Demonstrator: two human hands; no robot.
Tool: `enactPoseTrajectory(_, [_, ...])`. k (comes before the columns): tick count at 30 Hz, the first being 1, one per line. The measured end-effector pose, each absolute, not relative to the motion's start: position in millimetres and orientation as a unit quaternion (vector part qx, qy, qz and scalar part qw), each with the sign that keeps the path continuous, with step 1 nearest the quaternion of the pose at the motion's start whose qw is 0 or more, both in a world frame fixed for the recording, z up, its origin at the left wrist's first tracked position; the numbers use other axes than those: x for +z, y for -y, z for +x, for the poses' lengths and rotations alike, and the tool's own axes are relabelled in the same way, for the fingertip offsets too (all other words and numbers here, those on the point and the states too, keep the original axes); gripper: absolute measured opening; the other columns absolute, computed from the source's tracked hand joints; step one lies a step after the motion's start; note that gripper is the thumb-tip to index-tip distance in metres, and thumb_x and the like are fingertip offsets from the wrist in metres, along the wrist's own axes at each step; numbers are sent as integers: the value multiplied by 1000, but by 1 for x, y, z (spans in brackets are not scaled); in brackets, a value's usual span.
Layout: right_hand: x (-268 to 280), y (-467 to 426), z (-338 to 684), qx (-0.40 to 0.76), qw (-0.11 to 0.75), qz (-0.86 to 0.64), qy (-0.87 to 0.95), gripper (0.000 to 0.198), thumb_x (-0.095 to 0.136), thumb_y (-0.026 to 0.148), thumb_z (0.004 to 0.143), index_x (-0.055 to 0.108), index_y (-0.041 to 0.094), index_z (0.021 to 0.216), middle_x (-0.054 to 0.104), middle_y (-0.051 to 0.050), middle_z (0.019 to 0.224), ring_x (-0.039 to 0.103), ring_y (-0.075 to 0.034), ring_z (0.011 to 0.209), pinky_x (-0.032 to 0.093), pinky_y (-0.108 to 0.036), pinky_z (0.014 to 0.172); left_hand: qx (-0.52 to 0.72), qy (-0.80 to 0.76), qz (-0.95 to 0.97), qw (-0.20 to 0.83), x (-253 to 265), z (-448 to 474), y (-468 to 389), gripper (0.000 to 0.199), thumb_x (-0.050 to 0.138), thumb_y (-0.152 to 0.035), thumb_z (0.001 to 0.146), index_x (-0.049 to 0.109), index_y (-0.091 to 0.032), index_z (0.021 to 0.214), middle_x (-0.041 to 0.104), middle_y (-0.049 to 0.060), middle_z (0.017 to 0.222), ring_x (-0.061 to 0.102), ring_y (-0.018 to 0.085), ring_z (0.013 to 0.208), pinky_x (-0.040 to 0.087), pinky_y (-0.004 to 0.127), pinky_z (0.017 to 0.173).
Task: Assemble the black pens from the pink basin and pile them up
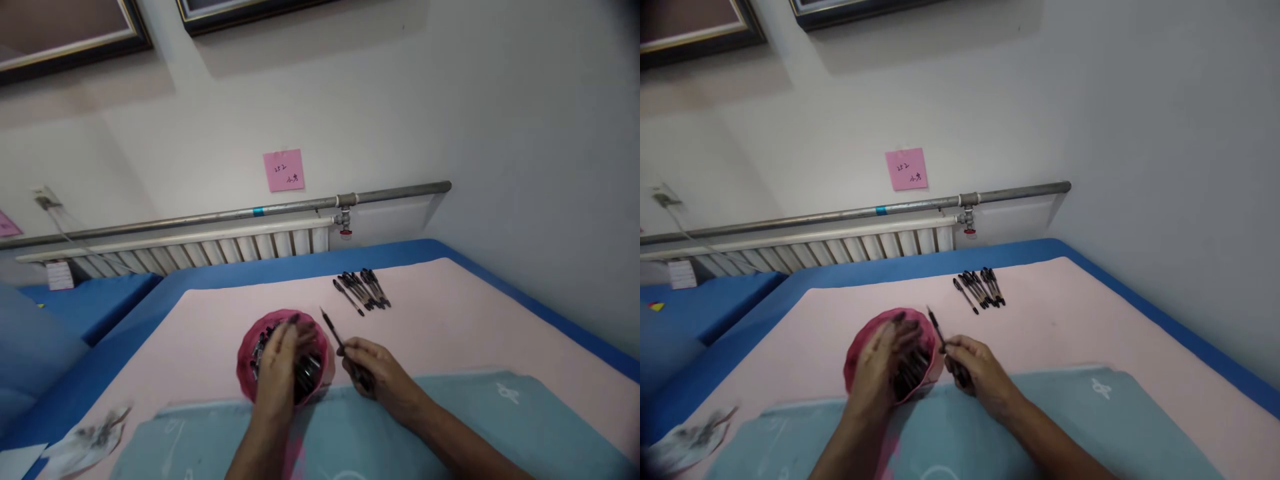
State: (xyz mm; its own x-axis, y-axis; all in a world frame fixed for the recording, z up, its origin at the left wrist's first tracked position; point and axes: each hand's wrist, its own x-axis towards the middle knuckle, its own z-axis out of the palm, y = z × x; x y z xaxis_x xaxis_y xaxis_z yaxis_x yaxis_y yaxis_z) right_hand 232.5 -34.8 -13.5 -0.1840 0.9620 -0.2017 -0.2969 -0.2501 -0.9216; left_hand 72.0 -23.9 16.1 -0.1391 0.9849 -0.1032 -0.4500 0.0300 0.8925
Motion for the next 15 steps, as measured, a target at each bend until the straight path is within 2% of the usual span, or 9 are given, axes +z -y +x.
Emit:
enactPoseTrajectory(3, [-18, 31, 240, 635, 481, -461, 391, 28, 65, 42, 68, 55, 17, 74, 52, 4, 57, 35, -4, 40, 21, -18, 39, 690, -496, 322, 418, 16, 34, 28, 38, 60, -43, 79, 60, -20, 110, 69, 4, 87, 65, 17, 78, 50, 31, 74])
enactPoseTrajectory(6, [-22, 33, 244, 617, 474, -473, 413, 25, 63, 41, 70, 55, 17, 73, 53, 4, 57, 38, -5, 41, 24, -19, 38, 670, -576, 352, 309, 4, -3, 41, 32, 58, -41, 79, 62, -19, 103, 66, 3, 83, 61, 15, 72, 48, 30, 71])
enactPoseTrajectory(9, [-24, 36, 242, 602, 474, -477, 430, 21, 63, 36, 69, 55, 17, 70, 52, 4, 57, 39, -6, 42, 27, -19, 38, 652, -613, 344, 286, -14, -24, 55, 33, 57, -40, 79, 62, -19, 103, 65, 3, 85, 59, 15, 71, 47, 29, 69])
enactPoseTrajectory(15, [-25, 37, 238, 594, 489, -474, 429, 21, 63, 37, 68, 55, 17, 70, 52, 4, 56, 38, -6, 40, 26, -20, 37, 664, -605, 313, 308, -31, -30, 65, 33, 62, -38, 72, 63, -17, 98, 65, 4, 81, 60, 15, 66, 49, 29, 63])
